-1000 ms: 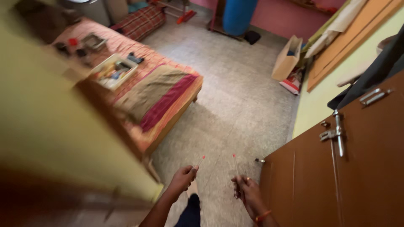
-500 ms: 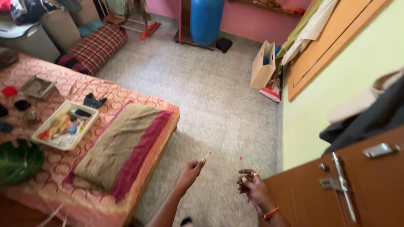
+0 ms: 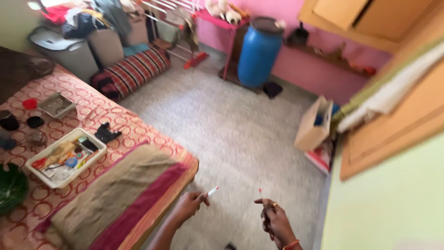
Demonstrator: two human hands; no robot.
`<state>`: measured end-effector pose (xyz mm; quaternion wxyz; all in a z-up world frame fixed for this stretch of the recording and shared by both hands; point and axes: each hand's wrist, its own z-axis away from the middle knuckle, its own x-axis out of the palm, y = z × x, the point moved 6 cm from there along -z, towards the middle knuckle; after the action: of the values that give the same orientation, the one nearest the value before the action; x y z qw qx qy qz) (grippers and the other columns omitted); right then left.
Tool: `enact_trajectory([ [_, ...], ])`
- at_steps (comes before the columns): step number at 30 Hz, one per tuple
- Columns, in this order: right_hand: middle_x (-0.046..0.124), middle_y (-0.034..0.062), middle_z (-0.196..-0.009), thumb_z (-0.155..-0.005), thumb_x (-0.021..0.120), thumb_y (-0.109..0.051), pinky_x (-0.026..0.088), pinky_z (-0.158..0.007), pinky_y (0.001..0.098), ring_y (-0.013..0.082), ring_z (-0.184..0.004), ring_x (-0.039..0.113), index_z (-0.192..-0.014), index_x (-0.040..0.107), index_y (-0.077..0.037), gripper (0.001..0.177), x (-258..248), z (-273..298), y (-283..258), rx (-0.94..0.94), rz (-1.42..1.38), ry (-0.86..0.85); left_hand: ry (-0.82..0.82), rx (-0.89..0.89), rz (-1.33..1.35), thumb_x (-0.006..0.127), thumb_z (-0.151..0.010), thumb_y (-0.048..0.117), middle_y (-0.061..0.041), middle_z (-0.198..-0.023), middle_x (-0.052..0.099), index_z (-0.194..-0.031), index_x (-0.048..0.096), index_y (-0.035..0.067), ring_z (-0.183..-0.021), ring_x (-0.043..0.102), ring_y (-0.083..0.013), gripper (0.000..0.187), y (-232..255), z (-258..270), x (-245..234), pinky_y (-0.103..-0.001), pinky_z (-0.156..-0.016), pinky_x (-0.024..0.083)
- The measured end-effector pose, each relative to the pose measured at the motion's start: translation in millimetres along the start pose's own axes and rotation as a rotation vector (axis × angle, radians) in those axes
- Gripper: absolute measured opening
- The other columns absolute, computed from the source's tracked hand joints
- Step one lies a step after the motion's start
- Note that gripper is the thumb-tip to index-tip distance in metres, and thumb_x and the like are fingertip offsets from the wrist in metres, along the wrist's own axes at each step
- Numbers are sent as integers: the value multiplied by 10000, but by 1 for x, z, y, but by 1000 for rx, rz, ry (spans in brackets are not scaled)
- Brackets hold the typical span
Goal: The person moves between a bedroom and a living room, picking up various small items from a table and a bed. They handle a grater, a small figurine, a pen, and a marker, moving them between surfaces and organizing them into a plastic container.
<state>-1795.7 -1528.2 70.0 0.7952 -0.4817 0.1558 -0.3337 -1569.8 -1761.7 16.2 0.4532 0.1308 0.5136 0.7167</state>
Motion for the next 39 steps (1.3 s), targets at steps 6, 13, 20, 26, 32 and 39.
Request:
enact_trajectory([
  [6, 465, 5, -604, -1011, 529, -331, 288, -376, 260, 82, -413, 318, -1461, 595, -246, 462, -12, -99, -103, 49, 254, -136, 34, 93, 289, 571, -1041, 331, 2, -643, 534, -1031, 735, 82, -572, 540, -95, 299, 0, -109, 38, -271, -526, 430],
  [13, 608, 55, -745, -1012, 539, -192, 347, -393, 267, 94, -437, 402, -1449, 575, -136, 442, -32, -209, -128, -44, 84, -254, -30, -146, 458, 554, -1030, 194, -75, -787, 642, -1254, 615, 119, -640, 644, -161, 245, 33, -213, 62, -333, -595, 582],
  [20, 642, 76, -864, -1003, 548, -133, 441, -500, 270, 118, -556, 528, -1384, 551, -80, 384, -77, -340, -164, -95, 9, -137, -93, -77, 461, 471, -1006, 62, -112, -952, 678, -1492, 462, 244, -665, 670, -179, 519, 134, -363, 25, -353, -612, 601],
  [26, 621, 47, -849, -997, 524, -116, 392, -493, 245, 85, -541, 443, -1391, 562, -101, 396, -60, -455, -267, -74, 38, -66, -161, -10, 429, 513, -1014, 84, -97, -1024, 692, -1464, 492, 239, -711, 662, -180, 477, 239, -478, -22, -343, -626, 595],
  [32, 628, 32, -889, -1017, 477, -107, 355, -484, 242, 67, -533, 386, -1371, 577, -87, 369, 26, -543, -341, -49, 60, -104, 75, 71, 241, 569, -1011, 172, -44, -904, 706, -1305, 640, 198, -681, 530, -135, 304, 282, -556, -112, -311, -605, 480],
  [39, 627, 31, -804, -1042, 522, -211, 256, -398, 236, 42, -431, 316, -1268, 602, -74, 277, 124, -626, -387, -66, 137, -275, 417, 191, 250, 627, -1003, 331, -39, -682, 579, -1170, 701, 159, -648, 519, -99, 251, 262, -592, -214, -292, -590, 433],
])
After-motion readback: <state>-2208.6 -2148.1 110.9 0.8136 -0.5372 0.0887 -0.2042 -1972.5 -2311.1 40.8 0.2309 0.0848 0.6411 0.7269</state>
